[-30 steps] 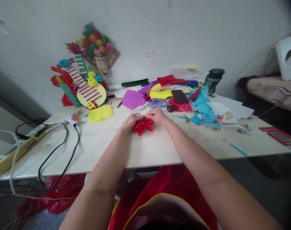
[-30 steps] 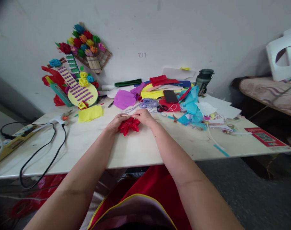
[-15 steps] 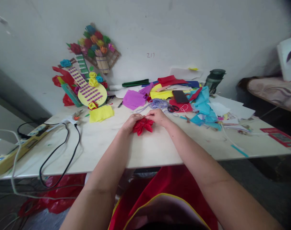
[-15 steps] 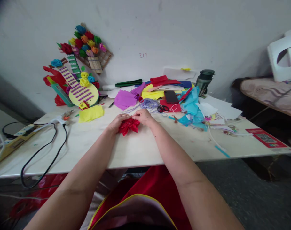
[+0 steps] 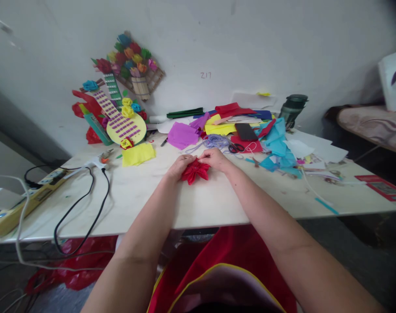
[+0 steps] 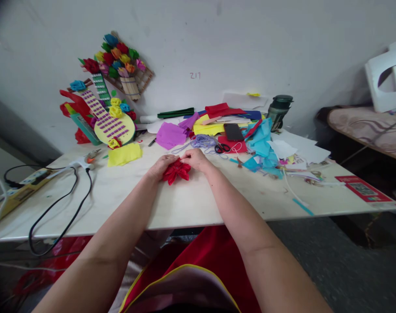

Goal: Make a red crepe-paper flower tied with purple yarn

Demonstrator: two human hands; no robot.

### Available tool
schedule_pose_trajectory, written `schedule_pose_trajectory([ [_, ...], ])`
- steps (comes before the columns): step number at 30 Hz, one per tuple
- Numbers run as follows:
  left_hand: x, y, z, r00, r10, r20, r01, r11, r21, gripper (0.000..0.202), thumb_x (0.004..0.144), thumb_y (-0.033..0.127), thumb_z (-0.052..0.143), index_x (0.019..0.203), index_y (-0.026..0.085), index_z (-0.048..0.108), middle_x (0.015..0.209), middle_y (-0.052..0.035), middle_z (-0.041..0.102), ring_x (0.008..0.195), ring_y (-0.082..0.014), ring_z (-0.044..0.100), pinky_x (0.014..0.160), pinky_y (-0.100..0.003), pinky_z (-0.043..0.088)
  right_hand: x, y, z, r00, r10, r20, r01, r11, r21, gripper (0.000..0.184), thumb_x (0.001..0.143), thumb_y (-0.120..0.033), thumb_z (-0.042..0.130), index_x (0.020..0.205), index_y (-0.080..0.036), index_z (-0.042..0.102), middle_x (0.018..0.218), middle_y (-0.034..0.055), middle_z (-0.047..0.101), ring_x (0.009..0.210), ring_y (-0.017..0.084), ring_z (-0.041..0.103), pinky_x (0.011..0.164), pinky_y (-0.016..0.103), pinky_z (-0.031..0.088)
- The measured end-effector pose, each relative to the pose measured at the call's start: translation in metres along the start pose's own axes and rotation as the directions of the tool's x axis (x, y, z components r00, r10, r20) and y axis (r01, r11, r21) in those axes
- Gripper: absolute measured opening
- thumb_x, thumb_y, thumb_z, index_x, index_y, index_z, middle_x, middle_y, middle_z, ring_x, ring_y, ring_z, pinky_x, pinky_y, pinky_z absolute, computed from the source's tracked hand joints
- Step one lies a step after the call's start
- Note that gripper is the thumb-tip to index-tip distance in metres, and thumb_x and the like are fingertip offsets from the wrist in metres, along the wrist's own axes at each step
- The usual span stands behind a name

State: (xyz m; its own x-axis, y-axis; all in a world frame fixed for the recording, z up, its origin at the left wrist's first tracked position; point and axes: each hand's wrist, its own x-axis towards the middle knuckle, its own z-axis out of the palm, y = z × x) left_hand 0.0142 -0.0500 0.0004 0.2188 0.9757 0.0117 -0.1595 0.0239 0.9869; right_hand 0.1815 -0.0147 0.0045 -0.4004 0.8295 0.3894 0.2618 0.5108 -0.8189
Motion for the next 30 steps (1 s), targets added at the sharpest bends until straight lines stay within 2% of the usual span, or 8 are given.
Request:
schedule_pose_trajectory([
  [15,0.001,-0.001,-0.003,1.000,0.017,0.006,-0.017,0.999,0.047,0.028,0.062,0.033,0.075,0.066,0.011,0.060,0.056,-0.0019,0.058,0.049,-0.0096,0.052,0.048,-0.021,0.038,-0.001,-0.002,0.001,0.990,0.135,0.026,-0.138,0.982,0.132,0.013,0.056,-0.023,0.069,0.063,-0.013,0.067,0.058,-0.0008,0.062,0.056,0.010,0.051,0.059,0.025,0.041],
  [20,-0.001,0.002,-0.001,1.000,0.018,0.005,-0.018,0.999,0.041,0.026,0.060,0.032,0.075,0.066,0.010,0.061,0.056,-0.0018,0.059,0.049,-0.0091,0.052,0.049,-0.020,0.039,-0.003,-0.007,-0.003,0.988,0.138,0.067,-0.146,0.980,0.134,0.013,0.062,-0.024,0.065,0.065,-0.012,0.068,0.057,-0.0017,0.060,0.056,0.009,0.049,0.060,0.024,0.040],
  [24,-0.002,0.004,0.001,1.000,0.003,-0.009,-0.003,0.999,0.036,0.025,0.057,0.029,0.075,0.064,0.010,0.060,0.054,-0.0017,0.059,0.047,-0.0088,0.051,0.048,-0.020,0.038,-0.004,-0.009,-0.006,0.980,0.180,0.081,-0.189,0.974,0.122,0.014,0.065,-0.023,0.062,0.070,-0.012,0.068,0.054,-0.0035,0.054,0.050,0.007,0.043,0.052,0.022,0.036],
  [27,-0.002,0.005,0.001,1.000,0.002,-0.012,-0.001,0.999,0.036,0.025,0.057,0.029,0.076,0.065,0.010,0.061,0.054,-0.0021,0.059,0.047,-0.0091,0.051,0.048,-0.020,0.038,-0.005,-0.011,-0.007,0.964,0.244,0.110,-0.256,0.960,0.116,0.021,0.069,-0.029,0.060,0.078,-0.012,0.068,0.052,-0.0047,0.049,0.044,0.006,0.038,0.043,0.021,0.031],
  [30,-0.003,0.005,0.001,1.000,0.000,-0.005,0.001,0.999,0.036,0.025,0.057,0.029,0.076,0.065,0.010,0.061,0.054,-0.0026,0.059,0.047,-0.0094,0.052,0.048,-0.021,0.038,-0.006,-0.012,-0.008,0.960,0.257,0.113,-0.270,0.956,0.115,0.026,0.069,-0.034,0.060,0.081,-0.012,0.068,0.053,-0.0046,0.048,0.044,0.006,0.038,0.041,0.021,0.031],
])
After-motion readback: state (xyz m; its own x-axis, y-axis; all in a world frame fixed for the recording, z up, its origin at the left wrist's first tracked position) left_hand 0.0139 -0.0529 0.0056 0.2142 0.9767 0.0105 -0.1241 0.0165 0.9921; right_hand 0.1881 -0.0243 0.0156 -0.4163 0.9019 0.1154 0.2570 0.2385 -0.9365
